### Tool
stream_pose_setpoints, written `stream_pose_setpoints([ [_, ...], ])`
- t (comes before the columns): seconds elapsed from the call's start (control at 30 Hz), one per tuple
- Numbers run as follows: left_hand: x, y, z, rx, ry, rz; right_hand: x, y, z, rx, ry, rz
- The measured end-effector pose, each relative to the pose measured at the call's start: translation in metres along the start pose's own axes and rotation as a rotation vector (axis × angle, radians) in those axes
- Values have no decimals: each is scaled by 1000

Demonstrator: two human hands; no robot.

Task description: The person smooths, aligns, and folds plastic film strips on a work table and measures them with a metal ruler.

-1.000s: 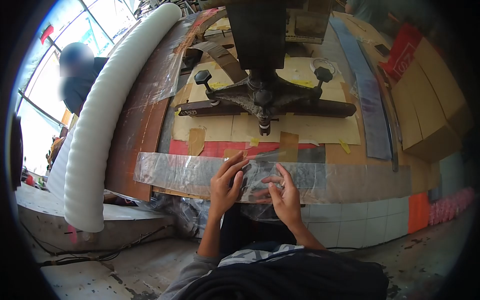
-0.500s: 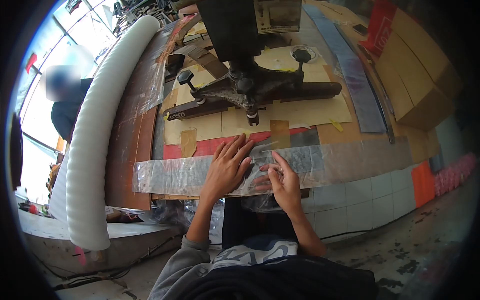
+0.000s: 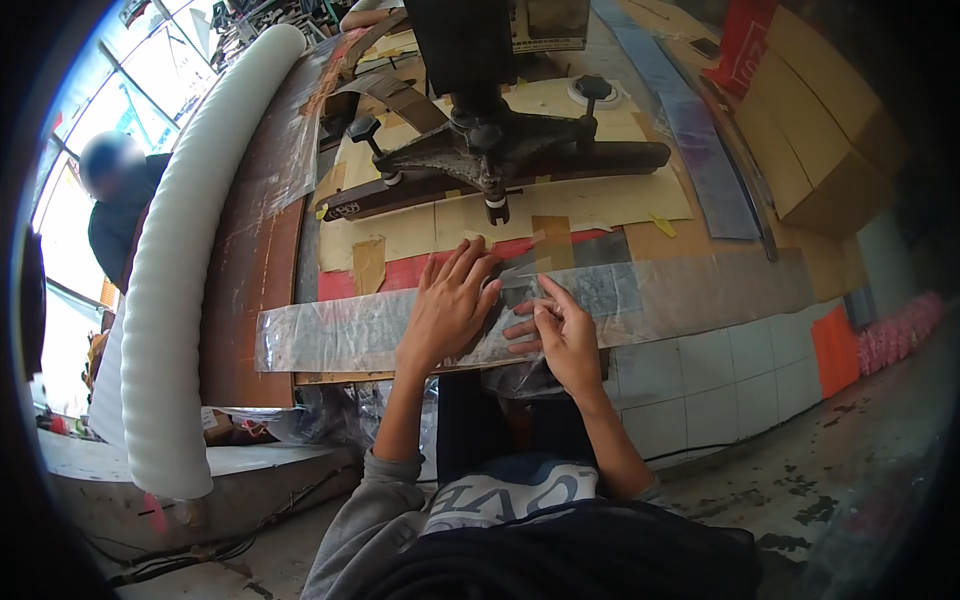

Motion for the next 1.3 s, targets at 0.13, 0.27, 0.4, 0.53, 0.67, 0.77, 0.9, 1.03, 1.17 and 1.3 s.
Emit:
stream_pose_setpoints([
  [0.13,-3,4,-1,-6,37,22,1,0,-4,-2,12,-14],
  [0.27,-7,8,-2,-7,26,-34,1,1,-3,-6,40,-20],
  [0.4,-8,8,-2,-19,39,-36,-1,-1,-1,-7,24,-36],
  [0.53,-6,4,-4,-2,60,29,0,-8,-2,4,35,-42],
  [0.67,-5,0,-6,2,90,37,1,-11,-3,5,55,-48],
  [0.77,-4,2,-7,10,58,39,0,-10,2,12,63,-54],
  [0.9,-11,11,0,5,39,29,1,-1,5,10,54,-34],
  [1.03,-12,12,3,16,23,44,1,1,4,-7,77,-8],
  [1.17,-14,9,3,14,28,25,2,1,2,1,79,1],
  [1.3,-16,9,6,10,34,21,3,4,-3,11,73,5],
])
Point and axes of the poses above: each hand's wrist, its own y-axis towards the middle knuckle, its own x-axis out of the back of the hand, z = x × y, the point moved 4 cm from there along y, towards the middle knuckle, and after that the axes turned 1 degree about x, right-handed, at the moved point
